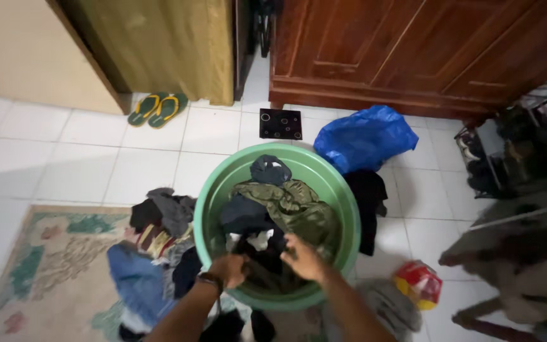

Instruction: The person sorts through a bin of clothing, taking out a white shirt and a black shirt, folding them by hand, and placing each one onto a shelf inside a closet.

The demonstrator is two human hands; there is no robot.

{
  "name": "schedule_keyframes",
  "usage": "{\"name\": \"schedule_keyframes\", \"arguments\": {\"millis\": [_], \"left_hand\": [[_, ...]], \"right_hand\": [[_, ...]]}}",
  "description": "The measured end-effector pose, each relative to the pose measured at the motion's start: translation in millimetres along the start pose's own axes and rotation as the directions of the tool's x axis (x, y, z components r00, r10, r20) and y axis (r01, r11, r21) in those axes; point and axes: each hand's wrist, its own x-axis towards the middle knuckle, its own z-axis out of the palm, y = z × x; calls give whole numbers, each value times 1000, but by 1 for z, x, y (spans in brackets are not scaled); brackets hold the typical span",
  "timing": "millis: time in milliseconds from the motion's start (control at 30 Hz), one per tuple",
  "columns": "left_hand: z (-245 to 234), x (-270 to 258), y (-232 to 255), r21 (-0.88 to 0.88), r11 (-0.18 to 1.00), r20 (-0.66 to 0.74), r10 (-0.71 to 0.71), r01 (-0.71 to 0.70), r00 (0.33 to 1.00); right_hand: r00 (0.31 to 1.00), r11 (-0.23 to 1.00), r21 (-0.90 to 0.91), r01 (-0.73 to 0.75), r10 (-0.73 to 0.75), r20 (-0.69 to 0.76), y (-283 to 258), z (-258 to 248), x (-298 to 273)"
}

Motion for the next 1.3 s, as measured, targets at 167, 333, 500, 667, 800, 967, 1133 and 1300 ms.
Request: {"name": "schedule_keyframes", "arguments": {"millis": [167, 333, 500, 667, 800, 967, 1133, 1300], "left_hand": [[86, 98, -52, 24, 999, -10, 36, -35, 999], [130, 210, -100, 239, 971, 127, -25, -6, 992], [134, 256, -110, 240, 970, 53, -58, 43, 997], [108, 237, -104, 274, 901, -486, -171, 335, 857], [78, 229, -98, 193, 914, -341, -279, 358, 897], [91, 261, -123, 253, 895, -363, -264, 368, 893], [110, 275, -132, 387, 887, -298, -136, 250, 945], [101, 246, -107, 437, 878, -306, -58, 194, 950]], "right_hand": [[976, 983, 0, 184, -183, -117, 96, 107, 86], [976, 977, 3, 213, -213, -50, 140, 157, 140], [988, 986, -137, 98, -80, 128, 152, 166, 159], [995, 991, -118, 59, -48, 88, 144, 166, 149], [991, 986, -133, 101, -88, 97, 141, 167, 146], [986, 988, -86, 127, -117, 115, 145, 166, 153], [984, 980, -95, 175, -170, 57, 147, 165, 153], [978, 978, 20, 209, -208, -21, 146, 165, 148]]}}
